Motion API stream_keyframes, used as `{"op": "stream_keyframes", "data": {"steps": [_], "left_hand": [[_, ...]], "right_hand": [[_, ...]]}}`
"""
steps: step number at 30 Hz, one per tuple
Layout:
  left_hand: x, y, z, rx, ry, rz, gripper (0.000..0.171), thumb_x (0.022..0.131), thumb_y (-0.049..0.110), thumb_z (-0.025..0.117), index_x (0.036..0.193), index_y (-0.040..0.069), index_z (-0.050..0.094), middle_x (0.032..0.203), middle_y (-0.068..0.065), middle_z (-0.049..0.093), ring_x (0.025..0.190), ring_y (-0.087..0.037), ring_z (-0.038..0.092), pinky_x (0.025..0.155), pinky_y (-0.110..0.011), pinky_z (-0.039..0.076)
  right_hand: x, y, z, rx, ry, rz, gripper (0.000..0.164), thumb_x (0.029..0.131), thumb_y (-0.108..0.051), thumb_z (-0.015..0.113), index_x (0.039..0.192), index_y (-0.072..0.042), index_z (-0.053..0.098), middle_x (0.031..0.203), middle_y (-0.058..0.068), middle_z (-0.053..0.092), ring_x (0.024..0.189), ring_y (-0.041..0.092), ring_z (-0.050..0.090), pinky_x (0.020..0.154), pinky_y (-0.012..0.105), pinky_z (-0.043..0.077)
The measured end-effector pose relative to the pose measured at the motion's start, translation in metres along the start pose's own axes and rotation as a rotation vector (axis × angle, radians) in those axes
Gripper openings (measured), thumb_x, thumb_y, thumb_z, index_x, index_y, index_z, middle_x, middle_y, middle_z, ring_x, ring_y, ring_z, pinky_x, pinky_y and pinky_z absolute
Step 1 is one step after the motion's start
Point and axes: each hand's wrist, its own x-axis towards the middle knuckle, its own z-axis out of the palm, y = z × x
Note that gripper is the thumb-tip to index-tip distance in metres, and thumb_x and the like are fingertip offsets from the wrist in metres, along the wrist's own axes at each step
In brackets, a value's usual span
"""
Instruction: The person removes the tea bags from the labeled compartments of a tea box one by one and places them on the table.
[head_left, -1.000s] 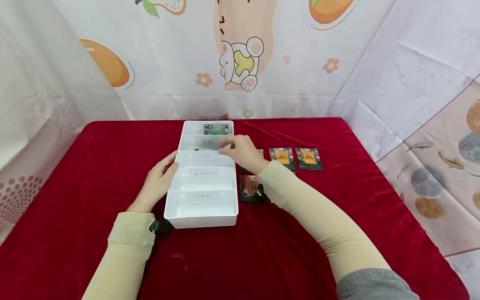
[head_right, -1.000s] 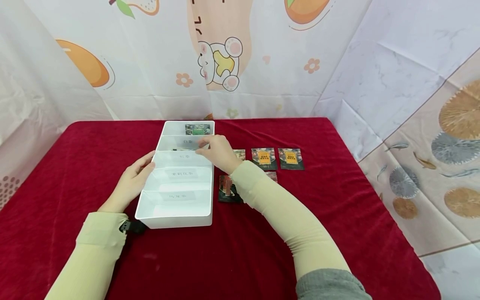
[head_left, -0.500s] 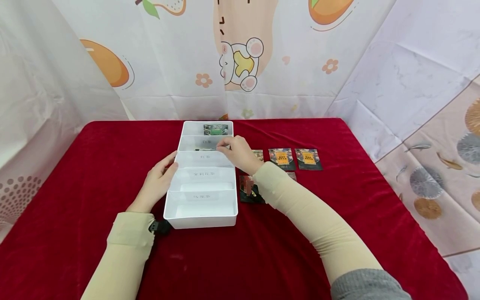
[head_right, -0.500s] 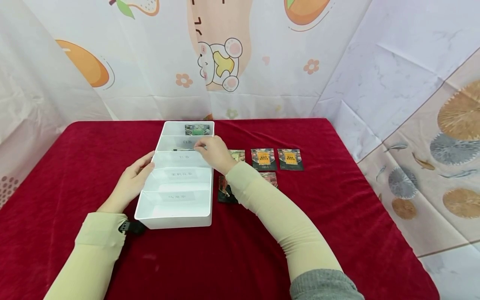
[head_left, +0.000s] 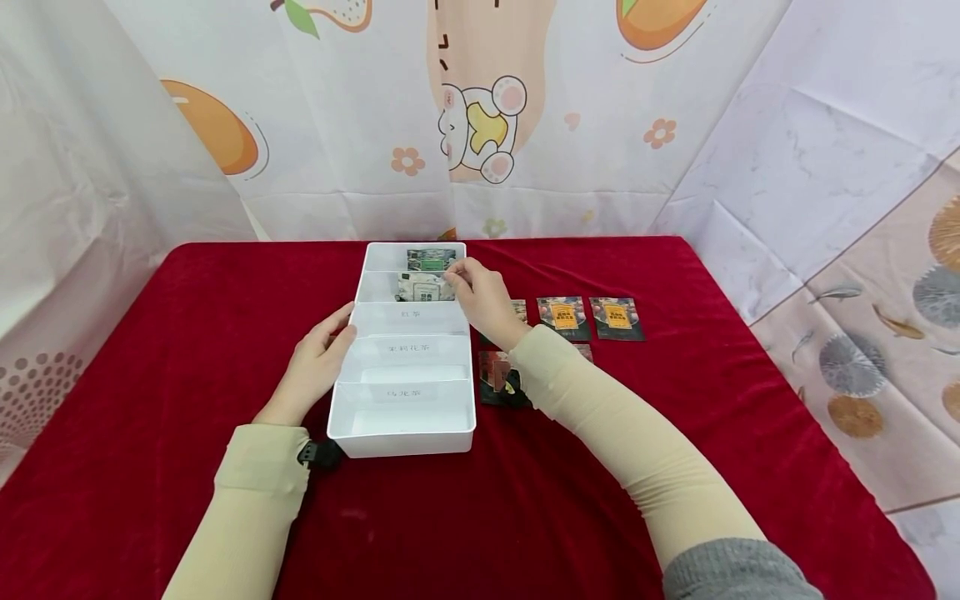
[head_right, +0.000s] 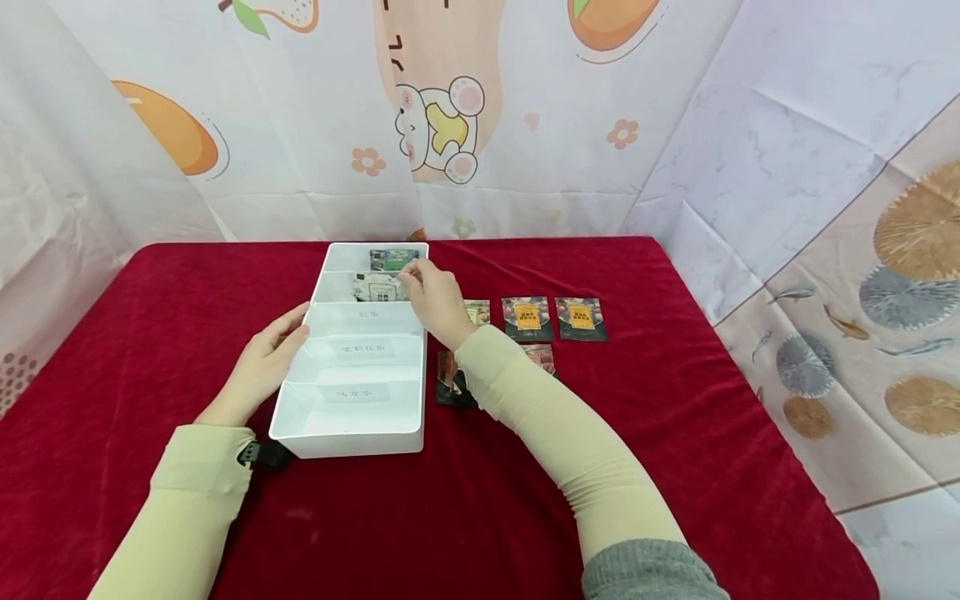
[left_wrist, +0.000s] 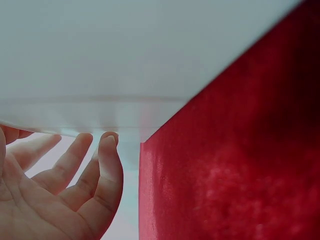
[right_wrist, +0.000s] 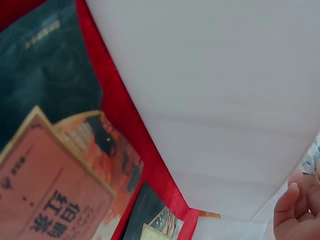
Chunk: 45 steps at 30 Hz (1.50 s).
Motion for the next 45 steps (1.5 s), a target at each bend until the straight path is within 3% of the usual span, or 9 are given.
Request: {"op": "stream_keyframes", "data": {"steps": [5, 9, 12, 20, 26, 36, 45], "left_hand": [[0.000, 0.000, 0.000, 0.004, 0.001, 0.002, 0.054, 0.107, 0.034, 0.037, 0.157, 0.015, 0.031, 0.141, -0.023, 0.051, 0.103, -0.035, 0.062, 0.074, -0.025, 0.052], [0.000, 0.000, 0.000, 0.004, 0.000, 0.002, 0.054, 0.107, 0.034, 0.037, 0.157, 0.016, 0.031, 0.141, -0.023, 0.051, 0.104, -0.035, 0.062, 0.075, -0.025, 0.052], [0.000, 0.000, 0.000, 0.001, 0.000, 0.002, 0.054, 0.107, 0.034, 0.037, 0.157, 0.015, 0.031, 0.140, -0.023, 0.051, 0.103, -0.036, 0.062, 0.074, -0.024, 0.052], [-0.001, 0.001, -0.001, -0.001, 0.004, 0.000, 0.054, 0.107, 0.034, 0.037, 0.157, 0.015, 0.031, 0.139, -0.024, 0.052, 0.102, -0.036, 0.062, 0.074, -0.023, 0.052], [-0.001, 0.001, -0.001, 0.003, 0.001, 0.002, 0.054, 0.107, 0.034, 0.037, 0.157, 0.015, 0.031, 0.139, -0.024, 0.052, 0.103, -0.036, 0.062, 0.074, -0.024, 0.052], [-0.002, 0.002, -0.001, 0.001, -0.006, -0.006, 0.054, 0.107, 0.034, 0.037, 0.157, 0.015, 0.030, 0.141, -0.024, 0.051, 0.104, -0.036, 0.062, 0.074, -0.024, 0.052], [-0.004, 0.003, 0.000, -0.002, -0.006, -0.012, 0.055, 0.107, 0.035, 0.037, 0.157, 0.016, 0.029, 0.141, -0.024, 0.050, 0.105, -0.037, 0.062, 0.075, -0.024, 0.052]], "right_hand": [[0.000, 0.001, -0.006, 0.081, 0.065, -0.005, 0.024, 0.104, -0.024, 0.051, 0.116, -0.006, 0.062, 0.096, 0.013, 0.069, 0.066, 0.020, 0.045, 0.063, 0.028, 0.039], [0.002, 0.002, -0.012, 0.136, 0.115, -0.006, 0.023, 0.104, -0.023, 0.051, 0.117, -0.006, 0.062, 0.108, 0.011, 0.071, 0.076, 0.023, 0.056, 0.068, 0.025, 0.046], [0.002, 0.001, -0.019, 0.156, 0.149, -0.013, 0.023, 0.104, -0.022, 0.052, 0.116, -0.005, 0.061, 0.104, 0.012, 0.070, 0.081, 0.023, 0.059, 0.069, 0.025, 0.048], [-0.002, -0.003, -0.034, 0.198, 0.213, -0.039, 0.023, 0.103, -0.024, 0.053, 0.114, -0.005, 0.062, 0.087, 0.020, 0.065, 0.068, 0.018, 0.048, 0.059, 0.026, 0.039], [-0.008, 0.003, -0.040, 0.238, 0.261, -0.055, 0.023, 0.103, -0.024, 0.054, 0.110, -0.004, 0.063, 0.079, 0.015, 0.063, 0.066, 0.017, 0.052, 0.060, 0.025, 0.042], [-0.027, 0.016, -0.066, 0.288, 0.252, 0.027, 0.025, 0.102, -0.026, 0.057, 0.113, -0.005, 0.064, 0.075, -0.001, 0.060, 0.065, 0.013, 0.051, 0.056, 0.024, 0.041], [-0.040, 0.034, -0.092, 0.329, 0.255, 0.096, 0.029, 0.101, -0.026, 0.057, 0.116, -0.002, 0.064, 0.076, -0.004, 0.058, 0.065, 0.014, 0.050, 0.055, 0.023, 0.040]]}}
